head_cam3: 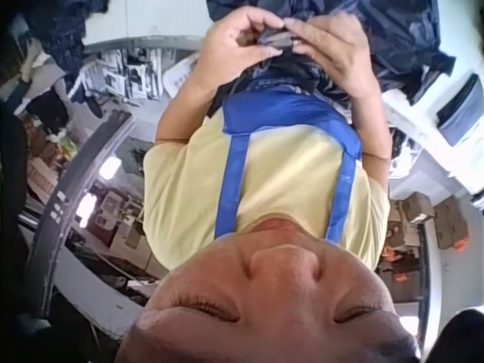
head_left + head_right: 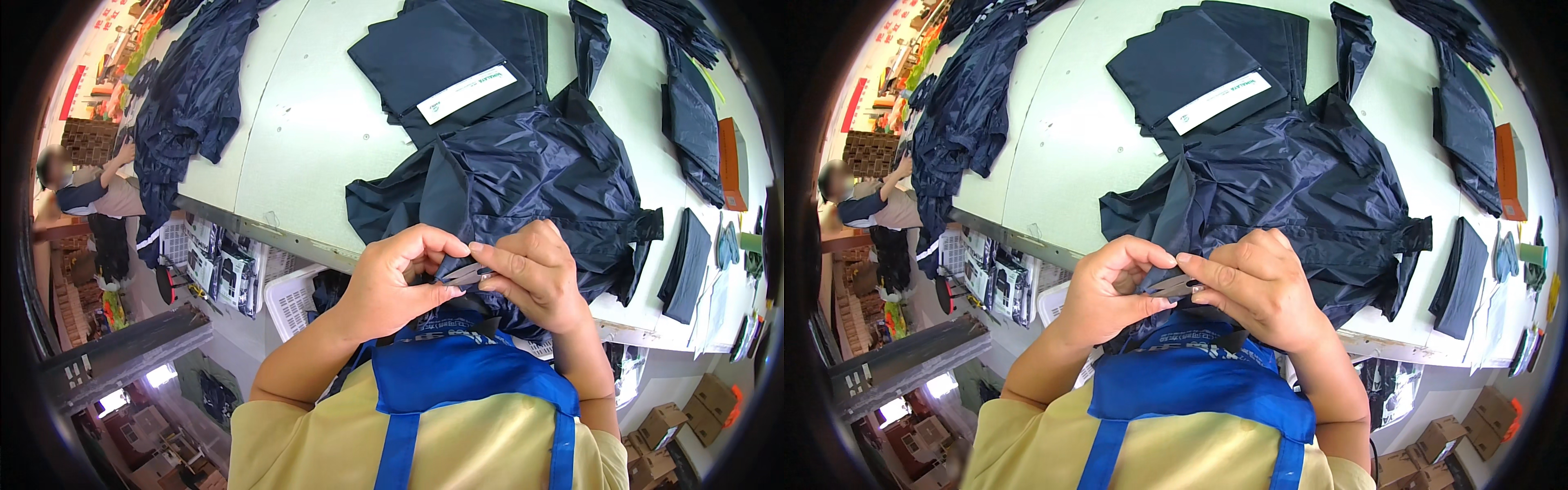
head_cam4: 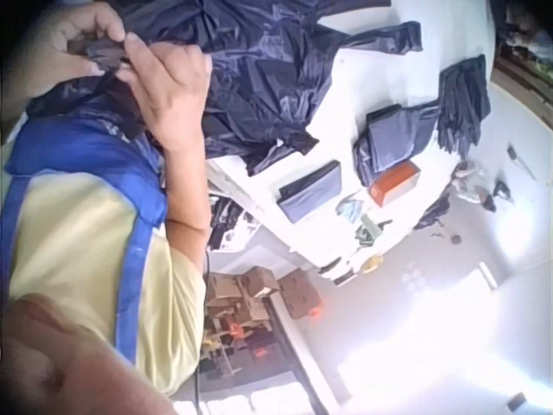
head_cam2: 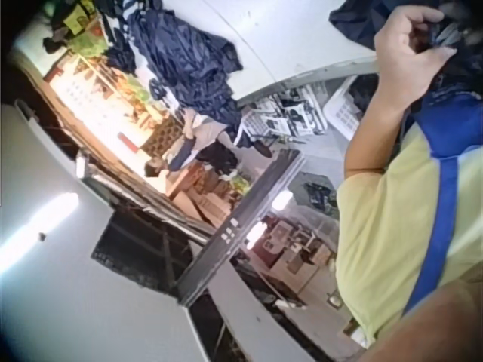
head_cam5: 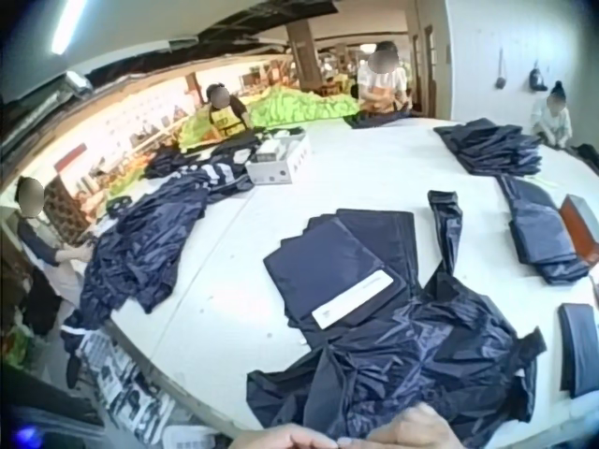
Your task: The person folds dark-colored jackets on a white table, aligning edges and smoothing the fabric. They use shears to trim loose threads and place the folded jackets into a white basket. Another person is visible in the background working at a separate station.
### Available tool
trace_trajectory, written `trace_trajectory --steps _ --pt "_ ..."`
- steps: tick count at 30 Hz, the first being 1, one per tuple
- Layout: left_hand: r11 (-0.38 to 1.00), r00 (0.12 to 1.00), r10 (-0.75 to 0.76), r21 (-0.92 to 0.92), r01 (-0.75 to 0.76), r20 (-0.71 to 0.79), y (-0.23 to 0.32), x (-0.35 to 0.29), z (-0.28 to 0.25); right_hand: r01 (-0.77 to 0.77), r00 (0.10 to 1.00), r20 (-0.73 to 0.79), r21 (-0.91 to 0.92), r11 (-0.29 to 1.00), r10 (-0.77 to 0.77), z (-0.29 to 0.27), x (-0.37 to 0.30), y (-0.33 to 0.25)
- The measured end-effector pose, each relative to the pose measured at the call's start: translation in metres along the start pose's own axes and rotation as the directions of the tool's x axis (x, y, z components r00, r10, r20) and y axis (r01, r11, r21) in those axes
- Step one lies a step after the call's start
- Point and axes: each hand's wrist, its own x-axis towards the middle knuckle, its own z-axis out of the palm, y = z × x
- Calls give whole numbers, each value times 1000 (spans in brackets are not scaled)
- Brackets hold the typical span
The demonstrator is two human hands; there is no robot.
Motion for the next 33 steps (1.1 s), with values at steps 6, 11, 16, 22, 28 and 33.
trace_trajectory --steps 6,11,16,22,28,33 --pt "999 999 47 -10 -47 -1 0 3 4 -15 998 -63 110 994 22 6 -5 7" --pt "999 999 -32 -22 31 -38 -1 -1 -4 -317 901 -199 302 899 385 -15 -43 49" --pt "934 980 -182 299 197 -75 2 -28 -51 -842 341 -681 84 532 648 -142 -176 198" --pt "175 834 -420 870 461 -357 26 -14 -106 -932 64 -829 -248 -263 555 -292 -389 294" --pt "163 973 -52 959 232 -226 -15 85 -84 -903 -31 -834 -212 -372 551 -262 -265 290" --pt "139 893 -223 894 425 -390 -88 177 -103 -805 590 -494 -293 516 639 -163 -106 339"
